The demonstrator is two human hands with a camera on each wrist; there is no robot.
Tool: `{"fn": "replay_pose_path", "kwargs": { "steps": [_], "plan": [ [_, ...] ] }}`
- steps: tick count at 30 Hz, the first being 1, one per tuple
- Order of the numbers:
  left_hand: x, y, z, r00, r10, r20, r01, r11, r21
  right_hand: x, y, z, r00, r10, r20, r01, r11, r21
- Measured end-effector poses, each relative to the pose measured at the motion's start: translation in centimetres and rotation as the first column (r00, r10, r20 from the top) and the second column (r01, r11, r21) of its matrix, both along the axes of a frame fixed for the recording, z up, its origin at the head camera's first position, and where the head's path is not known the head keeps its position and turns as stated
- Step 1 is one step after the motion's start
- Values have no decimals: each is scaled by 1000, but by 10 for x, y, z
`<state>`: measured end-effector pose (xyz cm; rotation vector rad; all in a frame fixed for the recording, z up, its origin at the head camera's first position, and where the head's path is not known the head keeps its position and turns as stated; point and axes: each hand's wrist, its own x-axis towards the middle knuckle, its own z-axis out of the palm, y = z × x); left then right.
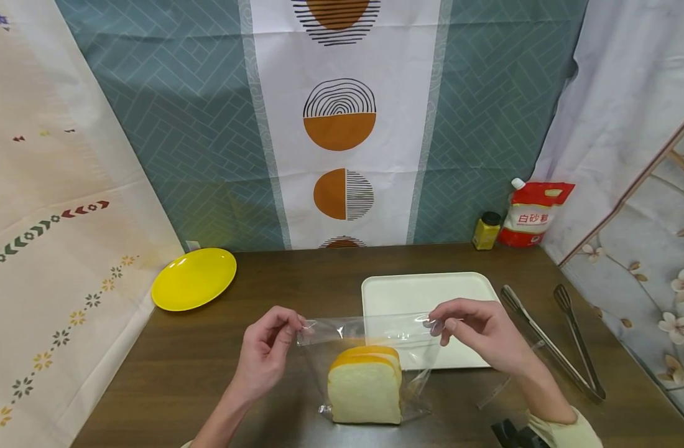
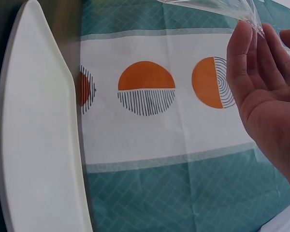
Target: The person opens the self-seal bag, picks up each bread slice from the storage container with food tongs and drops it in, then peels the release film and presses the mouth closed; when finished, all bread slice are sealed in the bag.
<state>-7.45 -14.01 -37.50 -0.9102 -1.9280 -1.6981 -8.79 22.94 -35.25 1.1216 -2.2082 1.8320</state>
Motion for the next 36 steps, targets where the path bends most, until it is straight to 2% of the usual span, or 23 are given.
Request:
{"fn": "replay_pose_path", "kwargs": {
  "steps": [2,9,21,26,32,36],
  "plan": [
    [0,-1,0,1000,-2,2,2,1000,-8,1,-1,0,1000,3,-7,-4,1000,-8],
    [-1,0,1,998,-34,-57,34,999,3,1,-2,-4,999,15,-51,-17,999,-46],
    [0,1,2,993,-81,-80,85,995,48,3,-4,-1,1000,4,-16,-5,999,-49],
    [-1,2,0,993,-61,-99,66,997,49,3,-5,-3,999,9,-51,-12,999,-45],
    [-3,4,-1,993,-56,-103,62,997,55,1,-5,-7,997,-44,-63,45,999,7],
    [-3,4,0,994,-54,-92,60,996,62,0,-8,-9,994,-59,-96,58,998,-13]
  ]
}}
